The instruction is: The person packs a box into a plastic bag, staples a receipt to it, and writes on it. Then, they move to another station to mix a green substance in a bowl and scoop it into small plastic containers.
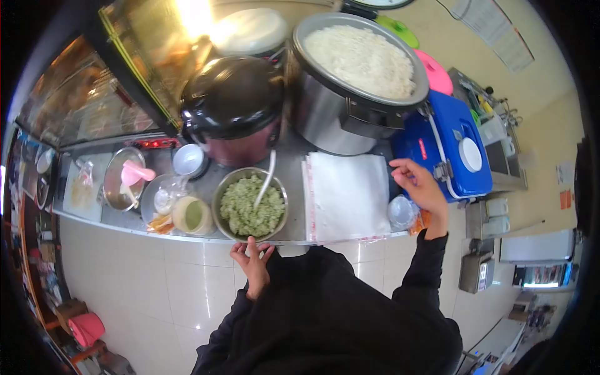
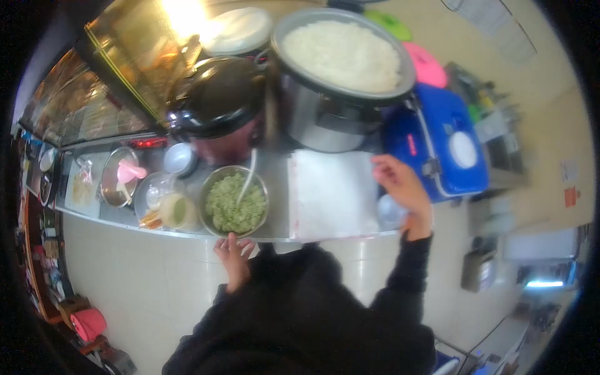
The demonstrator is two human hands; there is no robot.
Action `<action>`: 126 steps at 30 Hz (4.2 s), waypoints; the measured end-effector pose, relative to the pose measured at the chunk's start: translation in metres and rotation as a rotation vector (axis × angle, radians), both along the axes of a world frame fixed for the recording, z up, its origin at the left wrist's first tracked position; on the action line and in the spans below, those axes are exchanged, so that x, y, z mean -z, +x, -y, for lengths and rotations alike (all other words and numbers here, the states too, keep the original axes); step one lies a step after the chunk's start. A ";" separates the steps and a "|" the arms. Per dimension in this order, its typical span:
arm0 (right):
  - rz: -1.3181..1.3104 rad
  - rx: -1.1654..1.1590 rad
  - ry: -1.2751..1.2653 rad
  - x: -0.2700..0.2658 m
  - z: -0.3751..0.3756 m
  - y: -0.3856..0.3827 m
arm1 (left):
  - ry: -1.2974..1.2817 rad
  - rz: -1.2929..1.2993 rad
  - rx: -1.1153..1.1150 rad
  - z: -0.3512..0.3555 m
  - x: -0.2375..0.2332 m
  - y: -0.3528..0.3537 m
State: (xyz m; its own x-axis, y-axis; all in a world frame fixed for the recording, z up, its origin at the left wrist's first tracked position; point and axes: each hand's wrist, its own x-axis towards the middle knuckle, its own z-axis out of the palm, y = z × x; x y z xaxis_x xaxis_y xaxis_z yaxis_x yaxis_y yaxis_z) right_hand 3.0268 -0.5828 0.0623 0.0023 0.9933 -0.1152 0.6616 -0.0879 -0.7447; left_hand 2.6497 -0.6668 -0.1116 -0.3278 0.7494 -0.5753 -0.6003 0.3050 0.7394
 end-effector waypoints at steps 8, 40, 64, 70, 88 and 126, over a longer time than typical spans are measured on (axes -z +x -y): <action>0.732 0.255 -0.154 0.148 0.087 0.037 | -0.010 -0.113 0.417 0.025 0.004 0.047; 0.745 -1.008 0.813 0.094 -0.120 -0.228 | 0.299 -0.071 0.060 0.104 0.085 -0.105; 0.359 -0.550 -0.101 0.120 -0.016 -0.261 | 0.512 0.428 0.184 0.023 0.036 -0.061; 0.194 -0.508 -0.057 0.116 -0.034 -0.247 | 0.527 0.352 0.179 0.021 0.008 -0.074; -0.290 -0.350 0.096 0.027 -0.012 -0.225 | 0.459 -0.831 0.377 -0.033 -0.072 -0.038; 0.607 -0.542 0.218 0.117 -0.036 -0.234 | 0.420 0.076 0.008 0.037 -0.006 -0.075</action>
State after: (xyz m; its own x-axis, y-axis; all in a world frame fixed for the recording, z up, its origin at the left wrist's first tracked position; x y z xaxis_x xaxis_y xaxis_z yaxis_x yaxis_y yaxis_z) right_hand 2.7926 -0.5467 -0.0552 -0.4817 0.8747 -0.0530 0.8619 0.4620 -0.2091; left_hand 2.5745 -0.7039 -0.1057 -0.2893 0.9262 -0.2419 -0.6566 -0.0081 0.7542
